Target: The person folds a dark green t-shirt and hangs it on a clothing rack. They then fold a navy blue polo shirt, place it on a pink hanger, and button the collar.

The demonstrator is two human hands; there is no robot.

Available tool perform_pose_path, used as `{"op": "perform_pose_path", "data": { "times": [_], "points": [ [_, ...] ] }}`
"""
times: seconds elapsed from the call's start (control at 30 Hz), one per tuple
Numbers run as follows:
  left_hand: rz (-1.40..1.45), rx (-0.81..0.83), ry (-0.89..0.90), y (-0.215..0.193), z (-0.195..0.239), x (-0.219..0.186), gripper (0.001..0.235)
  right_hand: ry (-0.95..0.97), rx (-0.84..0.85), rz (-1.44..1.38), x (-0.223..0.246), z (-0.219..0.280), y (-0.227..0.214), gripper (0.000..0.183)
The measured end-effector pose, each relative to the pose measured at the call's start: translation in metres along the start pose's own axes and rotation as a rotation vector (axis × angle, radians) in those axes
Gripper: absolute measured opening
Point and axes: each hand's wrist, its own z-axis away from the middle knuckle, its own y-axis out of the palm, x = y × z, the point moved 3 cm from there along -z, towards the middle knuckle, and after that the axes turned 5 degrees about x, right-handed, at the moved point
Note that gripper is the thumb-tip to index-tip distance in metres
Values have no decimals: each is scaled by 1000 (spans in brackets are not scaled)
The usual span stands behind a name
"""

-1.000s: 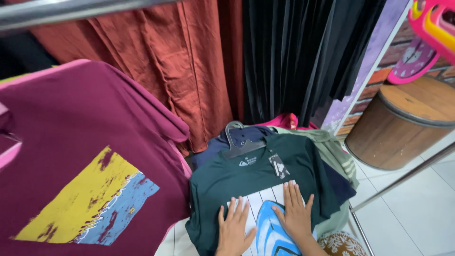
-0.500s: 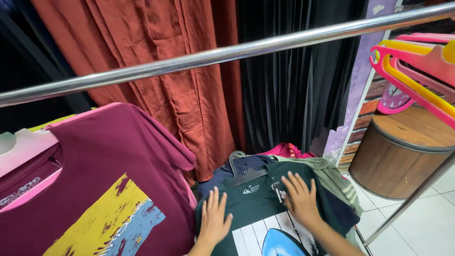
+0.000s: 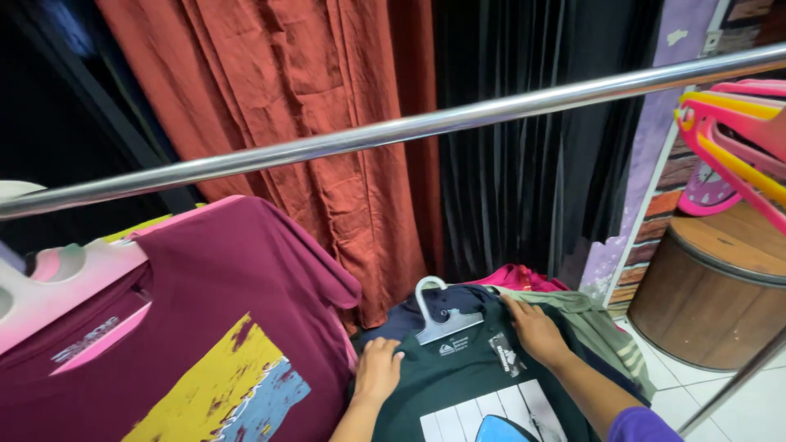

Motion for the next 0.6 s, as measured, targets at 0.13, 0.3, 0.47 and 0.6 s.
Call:
{"op": "perform_pose_path", "data": {
  "times": [0.13,0.3,0.47,0.6],
  "points": [
    [-10,-37,160,-48,24,-30,19,-59,-9,190,-4,0,5,76],
    [-338,-52,285,-40,32,-3,28,-404,-126,182,18,1,-34,56],
    [-403,-183,288,-139,59,-52,23,-409,-93,41,35,2,-74,47],
    [-561,-342,334,-225,83,-107,20,-420,1,-206,56,8,-108,52]
  ]
}}
